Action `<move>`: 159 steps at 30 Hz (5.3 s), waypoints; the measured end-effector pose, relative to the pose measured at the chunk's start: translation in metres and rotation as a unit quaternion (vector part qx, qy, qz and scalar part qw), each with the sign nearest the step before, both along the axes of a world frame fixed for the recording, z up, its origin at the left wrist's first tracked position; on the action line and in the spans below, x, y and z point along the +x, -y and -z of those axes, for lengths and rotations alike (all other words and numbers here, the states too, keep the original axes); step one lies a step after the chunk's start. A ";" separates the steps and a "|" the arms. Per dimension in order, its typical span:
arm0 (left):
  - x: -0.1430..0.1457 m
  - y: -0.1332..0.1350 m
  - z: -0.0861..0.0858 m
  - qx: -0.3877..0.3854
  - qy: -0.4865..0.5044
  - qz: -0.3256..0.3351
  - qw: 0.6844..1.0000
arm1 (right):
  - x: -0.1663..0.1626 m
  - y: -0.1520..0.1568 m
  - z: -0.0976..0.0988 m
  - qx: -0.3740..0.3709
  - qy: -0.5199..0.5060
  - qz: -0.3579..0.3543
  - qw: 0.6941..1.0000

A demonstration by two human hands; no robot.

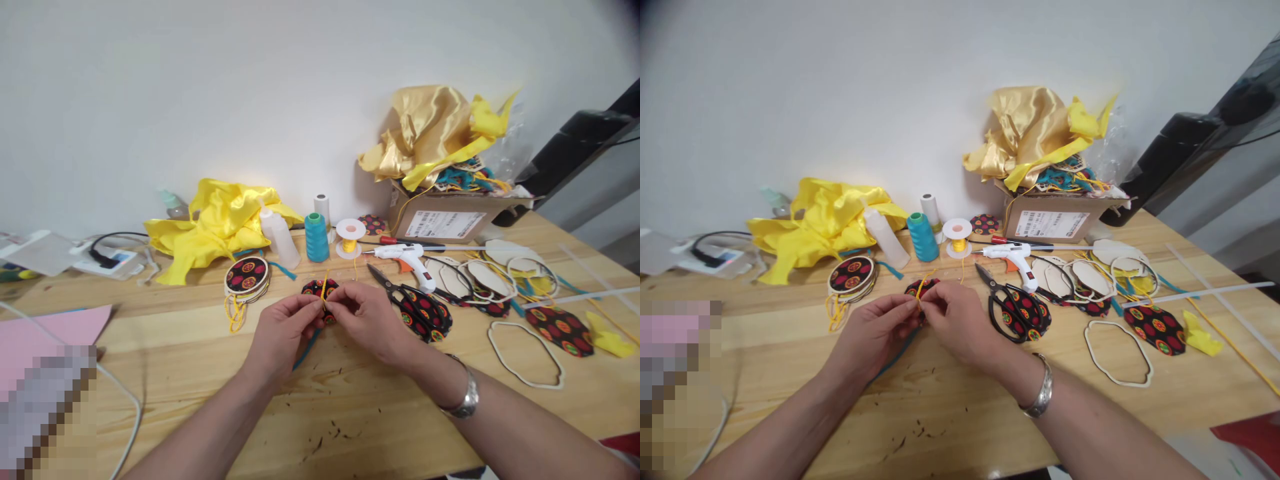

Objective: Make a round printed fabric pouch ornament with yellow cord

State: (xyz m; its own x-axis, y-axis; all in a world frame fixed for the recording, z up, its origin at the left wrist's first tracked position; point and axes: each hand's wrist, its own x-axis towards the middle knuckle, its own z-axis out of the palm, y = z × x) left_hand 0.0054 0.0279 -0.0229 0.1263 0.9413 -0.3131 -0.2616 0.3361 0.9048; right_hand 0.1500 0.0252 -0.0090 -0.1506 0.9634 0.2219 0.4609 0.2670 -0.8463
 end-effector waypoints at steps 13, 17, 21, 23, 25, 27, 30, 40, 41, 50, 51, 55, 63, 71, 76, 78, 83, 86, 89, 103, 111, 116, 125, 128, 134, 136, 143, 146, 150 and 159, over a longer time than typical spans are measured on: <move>0.000 0.000 -0.004 -0.020 0.037 0.013 0.999 | 0.003 0.003 0.005 0.145 0.110 -0.043 0.982; 0.001 0.000 -0.005 -0.022 0.040 0.015 0.999 | 0.004 0.004 0.006 0.175 0.179 -0.052 0.967; 0.002 0.000 -0.006 -0.023 0.038 0.022 0.999 | 0.006 0.006 0.004 0.205 0.227 -0.059 0.950; 0.001 0.000 -0.006 -0.023 0.037 0.022 0.999 | 0.007 0.007 0.004 0.227 0.237 -0.065 0.942; 0.001 0.000 -0.005 -0.022 0.039 0.021 0.999 | 0.008 0.007 0.004 0.247 0.250 -0.073 0.933; 0.001 0.000 -0.004 -0.023 0.043 0.020 0.999 | 0.009 0.006 0.005 0.271 0.262 -0.079 0.923; 0.001 0.000 -0.004 -0.027 0.050 0.019 0.998 | 0.010 0.005 0.005 0.308 0.285 -0.090 0.903; 0.002 0.000 -0.003 -0.022 0.048 0.015 0.998 | 0.012 0.008 -0.006 0.356 0.378 -0.105 0.848; 0.001 0.000 -0.002 -0.021 0.048 0.015 0.999 | 0.011 0.008 -0.006 0.358 0.383 -0.103 0.845; 0.000 0.001 0.002 0.014 0.023 0.019 0.999 | 0.010 0.009 -0.006 0.360 0.408 -0.091 0.834; 0.000 0.000 0.002 0.017 0.018 0.017 1.000 | 0.010 0.009 -0.006 0.360 0.406 -0.090 0.835; 0.000 0.000 0.001 0.019 -0.003 0.014 1.000 | 0.010 0.009 -0.006 0.363 0.406 -0.086 0.834; -0.001 0.000 0.004 0.029 0.022 0.022 0.999 | 0.011 0.008 -0.007 0.369 0.402 -0.088 0.834; -0.002 0.000 0.004 0.030 0.019 0.027 0.999 | 0.013 0.007 -0.004 0.347 0.402 -0.100 0.842; -0.002 0.001 0.002 0.021 0.016 0.017 1.000 | 0.010 0.005 0.001 0.349 0.367 -0.092 0.857; -0.002 0.001 0.002 0.021 0.020 0.015 0.999 | 0.009 0.005 0.003 0.347 0.351 -0.092 0.865; -0.001 0.001 0.002 0.034 0.013 0.014 0.999 | 0.010 0.004 0.007 0.322 0.287 -0.085 0.898; -0.001 0.001 0.003 0.043 0.010 0.021 0.999 | 0.011 0.004 0.007 0.307 0.274 -0.084 0.908; -0.001 0.001 0.003 0.045 0.019 0.026 0.998 | 0.011 0.005 0.007 0.291 0.282 -0.085 0.910; 0.000 0.001 -0.001 0.003 0.082 0.017 0.996 | 0.013 0.005 0.005 0.287 0.291 -0.102 0.907; -0.001 0.001 -0.004 -0.024 0.111 0.026 0.993 | 0.014 0.005 0.008 0.303 0.282 -0.103 0.905; -0.002 0.001 -0.004 -0.022 0.110 0.030 0.993 | 0.014 0.003 0.007 0.320 0.290 -0.097 0.897; -0.001 0.001 -0.006 -0.013 0.101 0.017 0.995 | 0.012 0.004 0.006 0.301 0.230 -0.089 0.921; 0.000 0.002 -0.008 -0.017 0.093 0.010 0.995 | 0.008 0.002 0.005 0.202 0.078 -0.021 0.976; 0.000 0.003 -0.010 -0.009 0.079 0.027 0.997 | 0.003 -0.008 0.002 -0.175 -0.208 -0.022 0.962; 0.000 0.003 -0.010 -0.003 0.078 0.035 0.996 | 0.002 -0.008 0.000 -0.251 -0.265 -0.045 0.930; -0.001 0.005 -0.010 0.012 0.060 0.064 0.996 | 0.002 -0.005 0.002 -0.309 -0.368 -0.071 0.874; 0.000 0.005 -0.010 0.012 0.052 0.073 0.996 | 0.003 -0.005 0.005 -0.313 -0.378 -0.083 0.867; 0.000 0.005 -0.011 0.011 0.044 0.077 0.996 | 0.004 -0.006 0.004 -0.315 -0.388 -0.089 0.861; -0.001 0.004 -0.011 0.013 0.034 0.068 0.997 | 0.004 -0.006 0.000 -0.294 -0.351 -0.091 0.884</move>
State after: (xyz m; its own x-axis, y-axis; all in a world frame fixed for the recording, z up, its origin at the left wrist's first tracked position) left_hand 0.0045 0.0240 -0.0119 0.2734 0.9215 -0.2759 -0.2757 0.3499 0.8953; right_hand 0.1543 0.0314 -0.0091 -0.3396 0.9169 -0.2097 -0.2375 -0.2993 -0.9241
